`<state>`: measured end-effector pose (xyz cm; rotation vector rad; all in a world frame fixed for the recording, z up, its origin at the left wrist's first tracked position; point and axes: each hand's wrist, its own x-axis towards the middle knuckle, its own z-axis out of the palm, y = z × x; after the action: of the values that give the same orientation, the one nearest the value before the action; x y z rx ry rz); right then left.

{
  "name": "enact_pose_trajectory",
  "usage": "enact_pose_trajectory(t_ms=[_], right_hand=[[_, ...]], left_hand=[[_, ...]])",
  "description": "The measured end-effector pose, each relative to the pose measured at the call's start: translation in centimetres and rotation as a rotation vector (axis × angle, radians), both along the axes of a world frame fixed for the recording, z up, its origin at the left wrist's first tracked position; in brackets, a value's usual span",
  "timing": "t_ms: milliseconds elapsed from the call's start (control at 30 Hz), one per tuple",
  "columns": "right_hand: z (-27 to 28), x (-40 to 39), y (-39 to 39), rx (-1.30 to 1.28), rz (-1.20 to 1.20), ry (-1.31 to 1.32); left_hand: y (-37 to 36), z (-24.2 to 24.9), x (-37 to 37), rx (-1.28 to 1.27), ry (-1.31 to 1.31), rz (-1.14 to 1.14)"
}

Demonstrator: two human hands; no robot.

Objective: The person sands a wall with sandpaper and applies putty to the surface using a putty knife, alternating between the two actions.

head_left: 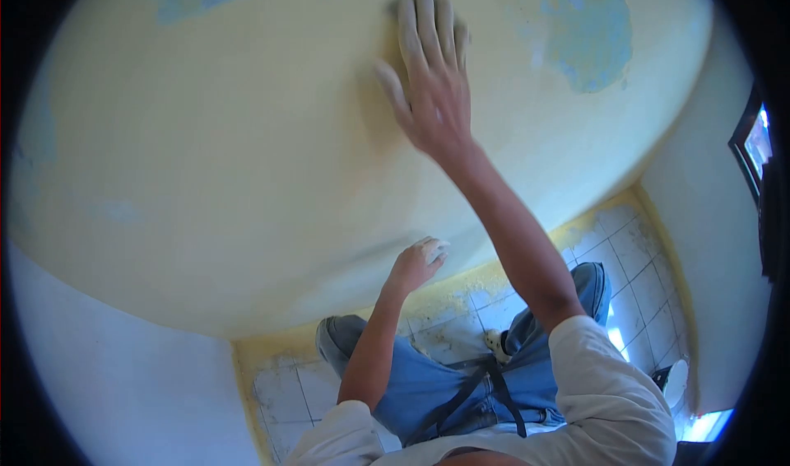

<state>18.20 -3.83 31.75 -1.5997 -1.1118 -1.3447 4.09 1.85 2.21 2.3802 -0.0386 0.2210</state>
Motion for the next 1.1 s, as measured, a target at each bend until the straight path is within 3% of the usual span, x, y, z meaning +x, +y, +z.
enact_pose_trajectory(t_ms=[100, 267, 367, 533, 600, 667, 800, 900, 1100], right_hand=[[2.8, -1.1, -0.4, -0.105, -0.025, 0.078], [-9.7, -0.1, -4.4, -0.130, -0.090, 0.169], [-12.1, -0.1, -5.1, -0.165, -0.131, 0.260], [1.4, 0.5, 0.6, 0.013, -0.067, 0.005], [3.2, -0.8, 0.4, -0.034, -0.082, 0.038], [2.7, -1.2, 0.1, -0.072, -0.072, 0.057], [-9.0, -0.5, -4.4, -0.194, -0.028, 0.178], [-11.3, 0.5, -5.8, -0.203, -0.093, 0.273], [-0.1, 2.9, -2.6, 0.115, -0.109, 0.255]], left_hand=[[-0.1, -0.2, 0.0, -0.021, 0.010, 0.023], [0.6, 0.5, -0.2, 0.003, -0.069, 0.017], [0.6, 0.1, -0.8, 0.000, -0.092, 0.033], [1.2, -0.5, -1.7, 0.010, 0.023, 0.037], [1.4, -1.1, -1.7, 0.001, 0.044, 0.032], [1.5, -0.9, -1.7, -0.017, 0.052, 0.041], [2.7, 1.1, -1.2, 0.001, -0.118, 0.062], [3.0, 1.3, -1.8, -0.011, -0.151, 0.093], [3.5, -0.7, -3.1, -0.117, 0.085, 0.072]])
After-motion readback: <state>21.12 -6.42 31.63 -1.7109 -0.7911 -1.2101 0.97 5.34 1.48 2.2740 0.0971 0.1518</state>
